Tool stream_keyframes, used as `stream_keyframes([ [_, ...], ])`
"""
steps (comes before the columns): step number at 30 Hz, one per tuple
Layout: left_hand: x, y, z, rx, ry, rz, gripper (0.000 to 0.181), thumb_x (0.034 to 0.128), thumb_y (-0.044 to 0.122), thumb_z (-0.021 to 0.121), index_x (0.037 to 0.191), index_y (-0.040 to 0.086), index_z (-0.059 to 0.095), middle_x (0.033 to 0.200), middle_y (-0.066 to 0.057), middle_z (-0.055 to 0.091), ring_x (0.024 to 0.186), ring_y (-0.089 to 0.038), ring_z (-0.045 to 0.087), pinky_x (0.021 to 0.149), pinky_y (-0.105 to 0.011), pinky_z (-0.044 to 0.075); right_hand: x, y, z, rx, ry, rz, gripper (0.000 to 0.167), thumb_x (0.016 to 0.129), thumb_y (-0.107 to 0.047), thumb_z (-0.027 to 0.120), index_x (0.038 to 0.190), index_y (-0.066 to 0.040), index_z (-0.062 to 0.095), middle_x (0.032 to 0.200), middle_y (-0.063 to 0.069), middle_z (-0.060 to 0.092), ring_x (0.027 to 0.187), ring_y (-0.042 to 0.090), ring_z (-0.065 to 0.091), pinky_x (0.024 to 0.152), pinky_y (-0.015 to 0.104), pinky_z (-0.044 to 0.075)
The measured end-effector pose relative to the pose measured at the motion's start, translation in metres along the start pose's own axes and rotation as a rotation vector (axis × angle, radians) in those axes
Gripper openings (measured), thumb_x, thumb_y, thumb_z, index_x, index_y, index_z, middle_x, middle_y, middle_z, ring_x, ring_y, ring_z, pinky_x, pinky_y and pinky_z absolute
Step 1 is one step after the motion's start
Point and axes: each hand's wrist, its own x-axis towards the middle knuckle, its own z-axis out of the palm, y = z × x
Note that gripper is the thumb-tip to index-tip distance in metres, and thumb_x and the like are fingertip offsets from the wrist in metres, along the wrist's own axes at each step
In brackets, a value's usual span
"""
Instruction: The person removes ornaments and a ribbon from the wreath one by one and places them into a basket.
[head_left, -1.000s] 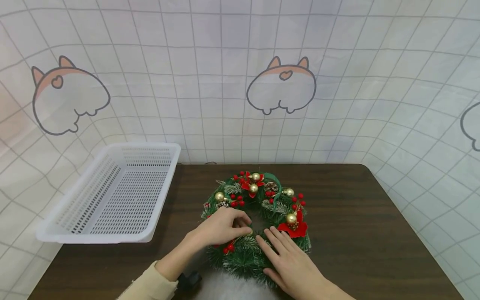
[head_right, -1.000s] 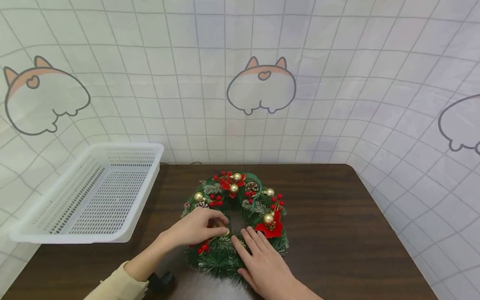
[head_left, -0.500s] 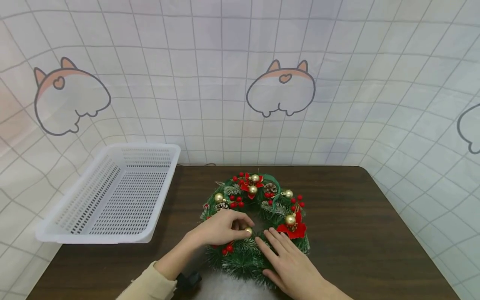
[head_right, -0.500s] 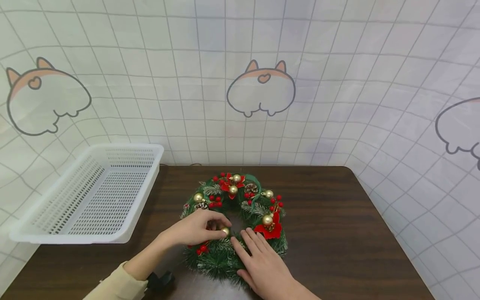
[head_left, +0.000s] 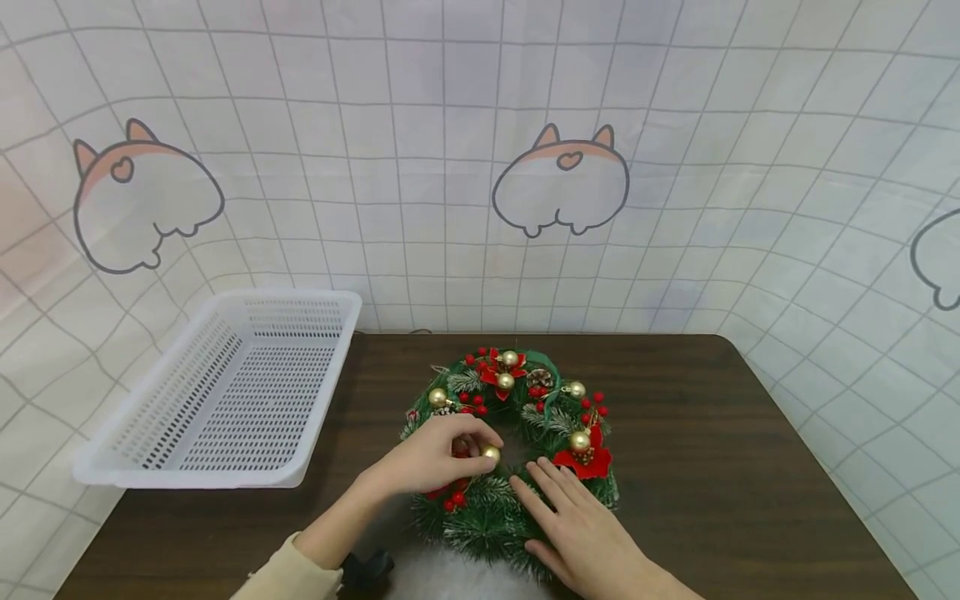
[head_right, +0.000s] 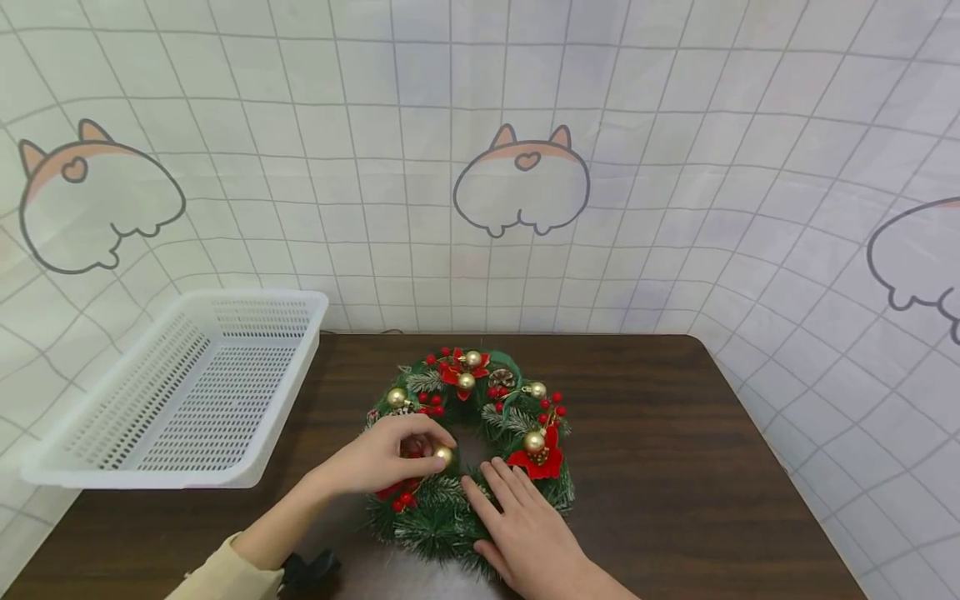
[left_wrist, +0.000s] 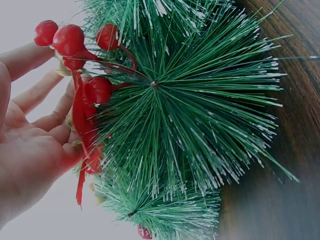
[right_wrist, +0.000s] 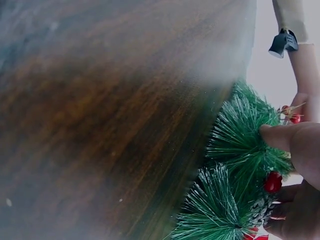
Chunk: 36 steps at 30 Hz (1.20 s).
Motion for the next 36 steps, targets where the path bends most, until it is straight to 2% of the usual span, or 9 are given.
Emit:
stream_keyframes([
  [10, -0.007, 0.006, -0.009, -0.072, 0.034, 0.048, 0.024, 0.0993, 0.022, 0.072, 0.12, 0.011, 0.071, 0.105, 0.004, 0.068, 0.09, -0.017, 0.064, 0.078, -0.033, 0.057, 0.0, -0.002, -0.002, -0.005, -0.001, 0.001, 0.069, 0.096, -0.039, 0.074, 0.153, -0.009, 0.048, 0.154, 0.02, 0.046, 0.144, 0.036, 0.041, 0.11, 0.052, 0.042],
  [21, -0.016, 0.007, -0.01, -0.165, 0.024, -0.001, 0.027, 0.1, 0.02, 0.071, 0.121, 0.005, 0.069, 0.111, 0.0, 0.069, 0.097, -0.018, 0.067, 0.086, -0.033, 0.057, -0.001, -0.002, -0.003, 0.011, 0.0, 0.001, 0.072, 0.095, -0.039, 0.075, 0.154, -0.009, 0.046, 0.155, 0.02, 0.045, 0.144, 0.037, 0.04, 0.11, 0.052, 0.042],
  [36, -0.031, 0.005, -0.014, -0.212, -0.012, 0.008, 0.028, 0.0987, 0.015, 0.072, 0.125, 0.007, 0.069, 0.117, 0.003, 0.068, 0.102, -0.018, 0.068, 0.087, -0.035, 0.058, -0.001, -0.003, -0.002, -0.008, 0.018, -0.01, 0.073, 0.095, -0.039, 0.075, 0.155, -0.009, 0.045, 0.155, 0.021, 0.045, 0.143, 0.037, 0.041, 0.111, 0.052, 0.041],
])
